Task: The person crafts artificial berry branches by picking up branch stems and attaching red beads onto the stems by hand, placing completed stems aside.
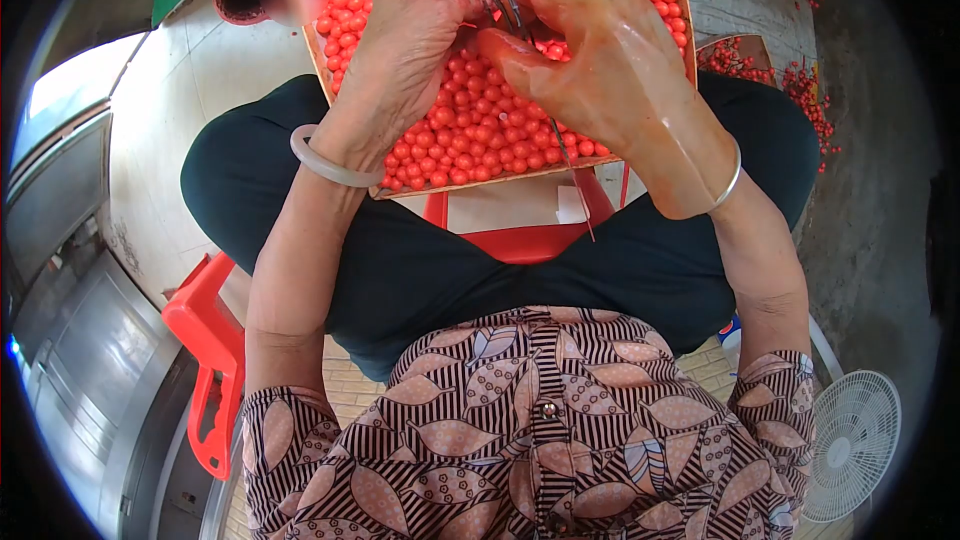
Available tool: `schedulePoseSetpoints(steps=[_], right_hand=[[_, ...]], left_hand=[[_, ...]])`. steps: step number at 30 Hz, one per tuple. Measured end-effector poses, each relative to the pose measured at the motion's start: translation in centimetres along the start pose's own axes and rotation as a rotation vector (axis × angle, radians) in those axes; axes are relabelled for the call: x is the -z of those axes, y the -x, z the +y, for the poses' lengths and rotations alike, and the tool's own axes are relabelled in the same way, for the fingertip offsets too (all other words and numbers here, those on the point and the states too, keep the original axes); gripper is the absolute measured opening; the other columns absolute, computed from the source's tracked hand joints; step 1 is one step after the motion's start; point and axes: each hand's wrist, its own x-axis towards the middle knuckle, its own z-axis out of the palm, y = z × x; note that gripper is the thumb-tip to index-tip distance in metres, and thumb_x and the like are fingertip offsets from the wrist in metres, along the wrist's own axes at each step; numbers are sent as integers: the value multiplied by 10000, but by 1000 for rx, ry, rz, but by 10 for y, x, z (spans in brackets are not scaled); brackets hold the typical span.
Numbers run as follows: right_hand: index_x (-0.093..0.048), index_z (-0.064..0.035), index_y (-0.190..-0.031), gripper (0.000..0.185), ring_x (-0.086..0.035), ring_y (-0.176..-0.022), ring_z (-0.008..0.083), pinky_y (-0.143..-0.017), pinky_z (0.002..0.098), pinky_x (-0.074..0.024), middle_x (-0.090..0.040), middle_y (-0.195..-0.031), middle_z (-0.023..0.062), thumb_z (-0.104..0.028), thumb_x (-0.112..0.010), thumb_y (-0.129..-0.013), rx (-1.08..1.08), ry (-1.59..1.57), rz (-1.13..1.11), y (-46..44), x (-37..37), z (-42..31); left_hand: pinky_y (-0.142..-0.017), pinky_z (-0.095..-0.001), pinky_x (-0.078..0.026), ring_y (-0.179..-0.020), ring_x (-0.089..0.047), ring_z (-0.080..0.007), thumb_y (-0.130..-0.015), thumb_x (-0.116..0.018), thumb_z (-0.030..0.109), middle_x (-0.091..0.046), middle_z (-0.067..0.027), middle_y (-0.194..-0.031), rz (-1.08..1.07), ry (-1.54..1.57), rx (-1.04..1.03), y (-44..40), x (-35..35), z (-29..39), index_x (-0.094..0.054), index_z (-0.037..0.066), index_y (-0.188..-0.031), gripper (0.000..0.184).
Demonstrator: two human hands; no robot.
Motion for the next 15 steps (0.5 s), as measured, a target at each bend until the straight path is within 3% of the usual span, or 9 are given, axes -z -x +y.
schedulePoseSetpoints(steps=[6, 9, 12, 15], right_hand=[[-585, -34, -743, 232, -585, -785, 300, -675, 399, -479, -603, -759, 138, -260, -626, -705, 28, 30, 6, 2, 1, -1], [-582, -35, -738, 222, -587, -779, 301, -658, 408, -481, -602, -754, 136, -251, -624, -707, 33, 32, 1, 2, 0, -1], [-581, -37, -743, 218, -589, -776, 303, -638, 416, -484, -601, -751, 137, -249, -621, -712, 29, 41, -31, 2, 1, -1], [-580, -39, -758, 220, -590, -775, 305, -626, 423, -485, -600, -749, 141, -251, -618, -717, 36, 58, -79, 2, 2, -1]], left_hand=[[-787, -266, -486, -861, -586, -139, -842, -505, -5, -595, -78, -966, 10, 48, -39, 2, -4, 0, -541, -44, -995, 161], [-772, -264, -488, -851, -584, -135, -838, -514, -2, -597, -74, -944, -7, -80, 4, 5, -11, 6, -552, -37, -979, 150], [-610, -241, -463, -691, -582, -123, -789, -477, -30, -620, -79, -801, 110, -33, -55, 5, -21, 2, -582, -46, -905, 158], [-625, -253, -466, -693, -585, -129, -783, -464, -38, -619, -82, -808, 116, -64, -19, 6, -19, 1, -582, -52, -903, 169]])
